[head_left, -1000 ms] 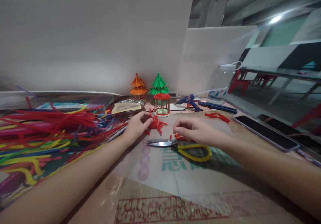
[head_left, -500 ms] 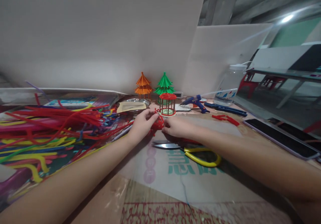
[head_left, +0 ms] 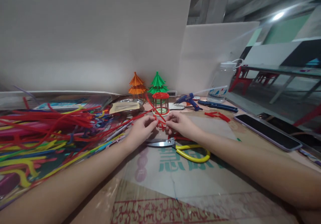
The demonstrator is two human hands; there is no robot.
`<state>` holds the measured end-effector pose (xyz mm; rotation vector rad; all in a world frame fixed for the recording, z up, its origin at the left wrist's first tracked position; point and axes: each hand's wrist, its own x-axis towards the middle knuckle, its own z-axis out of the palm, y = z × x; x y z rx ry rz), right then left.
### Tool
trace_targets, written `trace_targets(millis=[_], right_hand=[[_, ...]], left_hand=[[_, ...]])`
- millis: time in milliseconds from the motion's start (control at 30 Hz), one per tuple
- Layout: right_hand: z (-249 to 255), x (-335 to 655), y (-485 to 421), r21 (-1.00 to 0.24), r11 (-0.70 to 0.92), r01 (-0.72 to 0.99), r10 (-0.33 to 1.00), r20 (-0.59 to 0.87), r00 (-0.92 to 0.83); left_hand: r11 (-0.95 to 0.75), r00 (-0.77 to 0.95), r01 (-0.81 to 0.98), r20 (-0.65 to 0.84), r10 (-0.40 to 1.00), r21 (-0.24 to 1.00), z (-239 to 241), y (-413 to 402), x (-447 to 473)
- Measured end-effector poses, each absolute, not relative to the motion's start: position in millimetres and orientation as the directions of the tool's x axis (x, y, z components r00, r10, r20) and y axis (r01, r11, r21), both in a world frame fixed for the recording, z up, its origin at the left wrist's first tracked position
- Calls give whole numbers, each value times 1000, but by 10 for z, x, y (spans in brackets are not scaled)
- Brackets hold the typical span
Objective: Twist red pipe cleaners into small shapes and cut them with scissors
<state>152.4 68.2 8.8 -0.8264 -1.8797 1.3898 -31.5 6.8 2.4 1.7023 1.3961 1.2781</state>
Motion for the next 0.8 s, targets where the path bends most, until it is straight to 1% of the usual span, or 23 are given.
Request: trace_targets(millis=[133,300,400,467,533,667,800], right_hand=[[74,1505,688,-982,189,23,819,145,-555],[44,1522,709,-995,93,41,827,55,-559],[12,1512,738,-998,65,1,833,54,-551],[2,1500,747,-995,89,-36,823,94,-561],[7,1494,739,-991,126,-38,803,124,-583],[50,1508,680,-976,212,53,786,138,-603],[85,1516,626,-952,268,149,789,128,-601]], left_hand=[[-299,53,449,308,950,842,30,33,-299],[-335,86,445,332,939,830,-14,69,-303],[-333,90,428,327,941,840,-22,89,-299],[-323,98,410,311,945,853,-20,85,-297],[-326,104,399,311,945,857,-14,71,-296],[-359,114,466,347,931,809,6,42,-297],[-348,135,458,323,937,818,2,48,-295]])
